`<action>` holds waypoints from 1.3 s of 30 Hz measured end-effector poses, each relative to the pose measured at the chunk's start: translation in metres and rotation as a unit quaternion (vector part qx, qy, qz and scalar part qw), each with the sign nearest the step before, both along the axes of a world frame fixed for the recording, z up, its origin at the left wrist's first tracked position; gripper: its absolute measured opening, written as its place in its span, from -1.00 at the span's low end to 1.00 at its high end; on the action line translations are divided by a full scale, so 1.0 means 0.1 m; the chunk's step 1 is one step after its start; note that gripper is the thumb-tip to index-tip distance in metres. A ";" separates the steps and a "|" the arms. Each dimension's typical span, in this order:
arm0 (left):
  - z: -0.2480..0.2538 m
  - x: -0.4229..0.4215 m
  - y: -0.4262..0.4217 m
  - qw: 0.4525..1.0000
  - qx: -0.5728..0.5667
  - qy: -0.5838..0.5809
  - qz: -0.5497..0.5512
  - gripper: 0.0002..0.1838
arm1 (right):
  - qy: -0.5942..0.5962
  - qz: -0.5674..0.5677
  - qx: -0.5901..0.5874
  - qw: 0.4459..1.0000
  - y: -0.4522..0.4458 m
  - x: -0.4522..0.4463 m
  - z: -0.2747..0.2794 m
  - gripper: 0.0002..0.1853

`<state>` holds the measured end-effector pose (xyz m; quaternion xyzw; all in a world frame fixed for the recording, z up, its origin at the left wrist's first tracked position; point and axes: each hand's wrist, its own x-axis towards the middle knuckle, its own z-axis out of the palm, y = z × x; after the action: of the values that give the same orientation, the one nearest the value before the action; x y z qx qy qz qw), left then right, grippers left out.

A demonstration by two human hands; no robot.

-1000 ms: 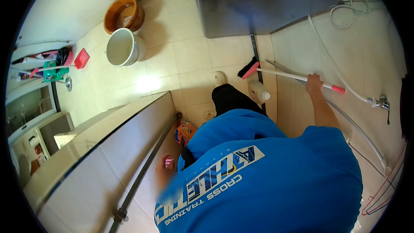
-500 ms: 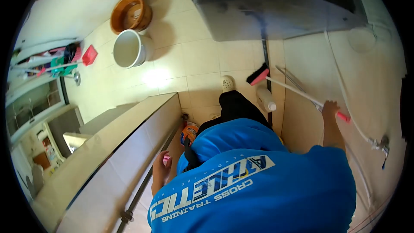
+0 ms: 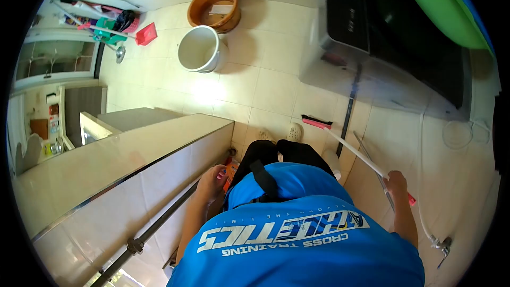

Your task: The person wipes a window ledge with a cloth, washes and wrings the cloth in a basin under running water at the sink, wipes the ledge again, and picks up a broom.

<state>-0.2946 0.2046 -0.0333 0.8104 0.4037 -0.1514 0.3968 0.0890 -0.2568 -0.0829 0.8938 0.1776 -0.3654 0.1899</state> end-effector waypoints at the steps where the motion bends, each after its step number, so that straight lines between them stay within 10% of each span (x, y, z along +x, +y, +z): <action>1: 0.01 0.01 0.02 1.000 0.001 0.013 0.004 -0.74 | 0.020 0.007 0.009 1.000 0.15 0.00 0.01 -0.69; 8: -0.16 -0.10 0.43 0.999 -0.009 -0.015 0.040 -0.75 | 0.112 0.017 0.171 0.979 1.46 -0.05 0.20 -0.73; 29: -0.20 -0.01 1.97 0.948 0.114 -0.177 0.238 -0.81 | 0.197 0.088 0.154 0.964 5.63 -0.32 0.70 -0.75; 39: -0.40 -0.34 2.03 0.717 0.036 -0.141 0.682 -0.83 | 0.222 0.294 0.160 0.916 7.85 -0.02 0.23 -0.71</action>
<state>-0.3287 0.4075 -0.0735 0.3412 0.7912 0.2911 0.4158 0.0871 0.5286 -0.0594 0.7154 0.5262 -0.4490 0.0985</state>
